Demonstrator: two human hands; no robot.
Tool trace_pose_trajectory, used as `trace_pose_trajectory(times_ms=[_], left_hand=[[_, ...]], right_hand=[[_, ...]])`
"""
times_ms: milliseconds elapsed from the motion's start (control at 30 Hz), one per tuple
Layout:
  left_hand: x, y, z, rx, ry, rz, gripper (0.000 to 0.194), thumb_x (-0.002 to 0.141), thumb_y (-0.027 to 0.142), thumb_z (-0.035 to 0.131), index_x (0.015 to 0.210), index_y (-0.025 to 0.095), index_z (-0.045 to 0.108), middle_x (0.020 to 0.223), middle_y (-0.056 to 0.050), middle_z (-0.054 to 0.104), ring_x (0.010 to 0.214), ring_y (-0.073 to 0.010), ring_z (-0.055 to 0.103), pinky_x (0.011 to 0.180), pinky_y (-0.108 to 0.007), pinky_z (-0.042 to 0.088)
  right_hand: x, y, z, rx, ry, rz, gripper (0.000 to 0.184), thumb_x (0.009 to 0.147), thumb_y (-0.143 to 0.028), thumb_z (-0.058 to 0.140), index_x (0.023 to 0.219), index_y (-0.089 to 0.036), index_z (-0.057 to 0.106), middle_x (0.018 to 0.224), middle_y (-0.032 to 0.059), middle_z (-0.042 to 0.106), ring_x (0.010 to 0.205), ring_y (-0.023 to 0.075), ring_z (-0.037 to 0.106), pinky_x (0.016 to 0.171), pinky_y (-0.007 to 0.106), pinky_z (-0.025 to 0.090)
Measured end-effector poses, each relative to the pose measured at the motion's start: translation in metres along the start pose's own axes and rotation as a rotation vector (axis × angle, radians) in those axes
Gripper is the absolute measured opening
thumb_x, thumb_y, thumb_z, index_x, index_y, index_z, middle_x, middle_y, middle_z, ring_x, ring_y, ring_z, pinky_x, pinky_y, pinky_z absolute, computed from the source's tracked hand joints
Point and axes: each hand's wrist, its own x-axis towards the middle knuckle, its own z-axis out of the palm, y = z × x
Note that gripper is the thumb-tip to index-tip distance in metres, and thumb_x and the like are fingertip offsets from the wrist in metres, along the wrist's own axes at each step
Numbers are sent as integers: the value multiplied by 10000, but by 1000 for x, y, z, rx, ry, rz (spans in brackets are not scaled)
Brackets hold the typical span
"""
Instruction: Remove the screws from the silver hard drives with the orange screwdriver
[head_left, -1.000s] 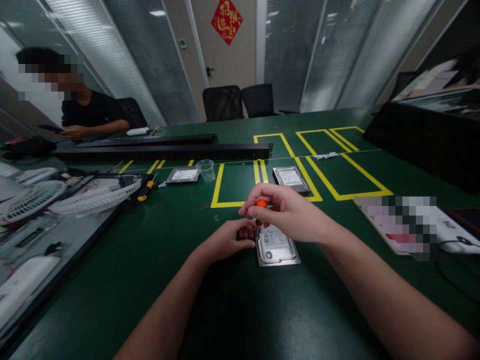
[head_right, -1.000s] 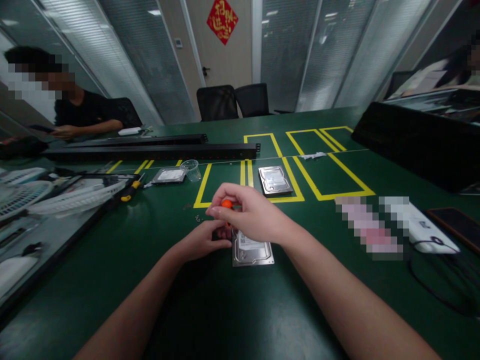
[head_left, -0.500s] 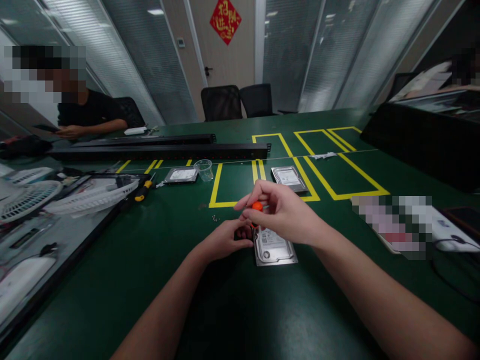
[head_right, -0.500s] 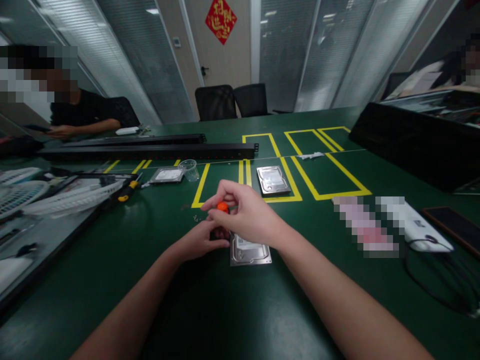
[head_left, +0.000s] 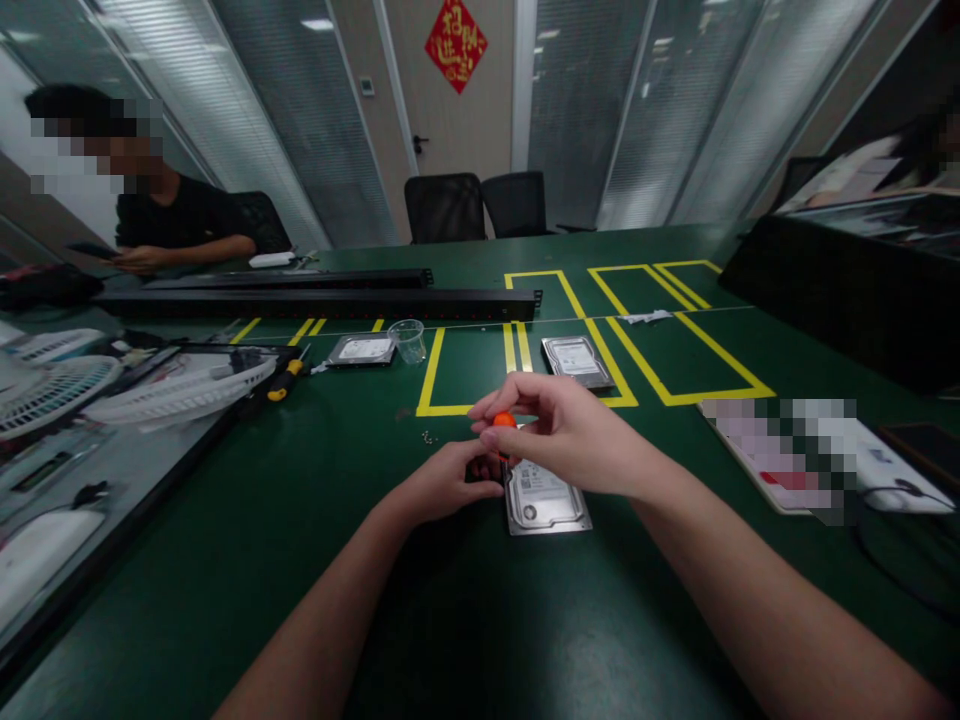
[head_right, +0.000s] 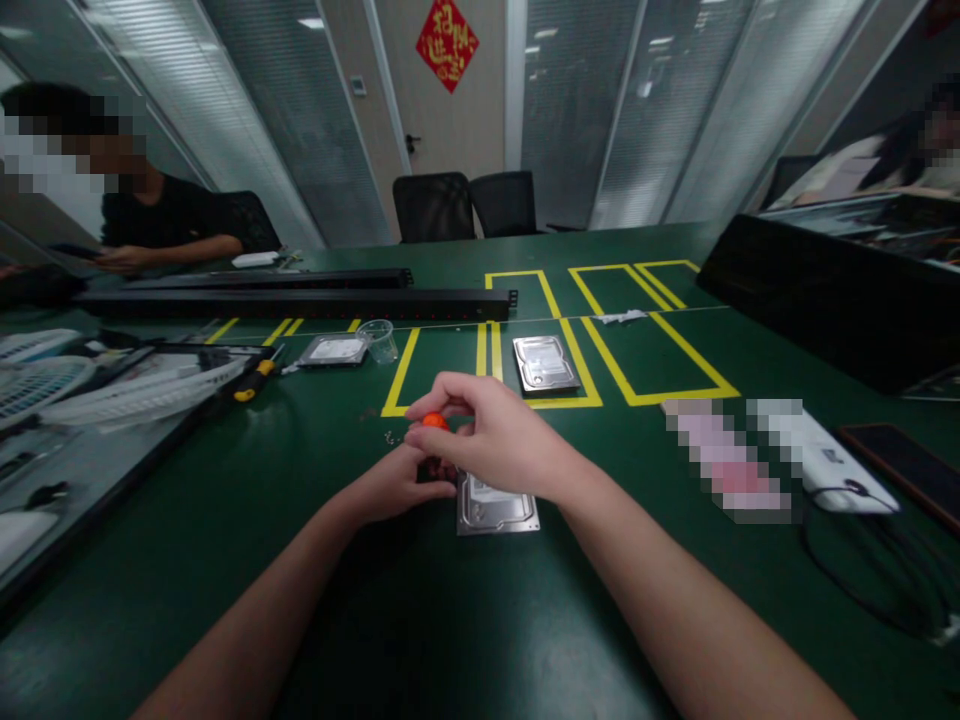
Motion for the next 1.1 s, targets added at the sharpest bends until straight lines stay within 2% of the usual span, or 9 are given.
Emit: trace_pose_trajectory(times_ms=[100, 233, 400, 500, 700, 800, 933, 1033, 1100], left_hand=[[0, -2, 0, 0, -1, -3, 191, 877, 280, 760, 993, 175, 651, 899, -18, 673, 805, -190, 621, 722, -294, 493], [0, -2, 0, 29, 5, -9, 206, 876, 277, 758, 1024, 173, 660, 911, -27, 682, 817, -198, 624, 730, -301, 504], [0, 1, -1, 64, 10, 59, 173, 890, 276, 750, 995, 180, 652, 950, -45, 693, 889, -218, 640, 799, -322, 524], [0, 0, -1, 30, 4, 69, 181, 890, 274, 753, 1003, 180, 647, 956, -35, 688, 875, -205, 641, 790, -310, 517], [-1, 3, 1, -21, 11, -17, 194, 864, 254, 767, 994, 179, 645, 894, -11, 668, 794, -189, 622, 713, -292, 494], [0, 4, 0, -9, 11, -31, 197, 862, 255, 770, 992, 177, 644, 881, -12, 666, 792, -195, 624, 708, -297, 495], [1, 1, -1, -11, -5, 14, 177, 879, 245, 760, 1000, 173, 652, 914, -26, 680, 830, -199, 639, 741, -300, 506], [0, 2, -1, 7, -15, 52, 175, 890, 243, 754, 1014, 168, 656, 973, -46, 700, 874, -205, 649, 783, -308, 515], [0, 1, -1, 10, -15, 52, 179, 893, 247, 753, 1019, 165, 655, 976, -47, 700, 875, -205, 647, 786, -309, 513]], right_hand=[[-1, -2, 3, 71, -2, -8, 143, 929, -233, 748, 945, -199, 610, 1171, 81, 767, 989, 192, 754, 828, 342, 626], [-2, -7, 0, -78, -45, -47, 13, 980, -199, 666, 977, -196, 679, 1047, 53, 758, 957, 179, 727, 841, 324, 591], [-1, -2, -7, -48, -193, 13, 272, 1088, -307, 485, 1182, -197, 715, 1084, 57, 747, 908, 161, 712, 799, 302, 597], [-1, 0, -7, -45, -135, 26, 243, 1065, -306, 533, 1181, -202, 720, 1151, 69, 744, 966, 177, 728, 823, 315, 614], [-1, -2, 1, -32, 13, -41, 117, 909, -262, 770, 933, -195, 678, 1123, 80, 771, 1023, 215, 749, 865, 364, 619], [0, -1, 3, 48, -20, -63, 85, 931, -234, 736, 957, -200, 662, 1094, 70, 777, 969, 197, 759, 839, 357, 618], [3, 0, 0, -39, -57, -58, 140, 1000, -301, 660, 1010, -184, 735, 988, 51, 748, 904, 176, 719, 795, 317, 587], [3, 0, -4, -27, -126, -24, 275, 1080, -324, 509, 1129, -180, 738, 1074, 65, 748, 912, 162, 710, 800, 306, 584], [2, 0, -4, -32, -122, -14, 264, 1078, -290, 501, 1159, -185, 729, 1108, 68, 749, 933, 166, 716, 817, 314, 589]])
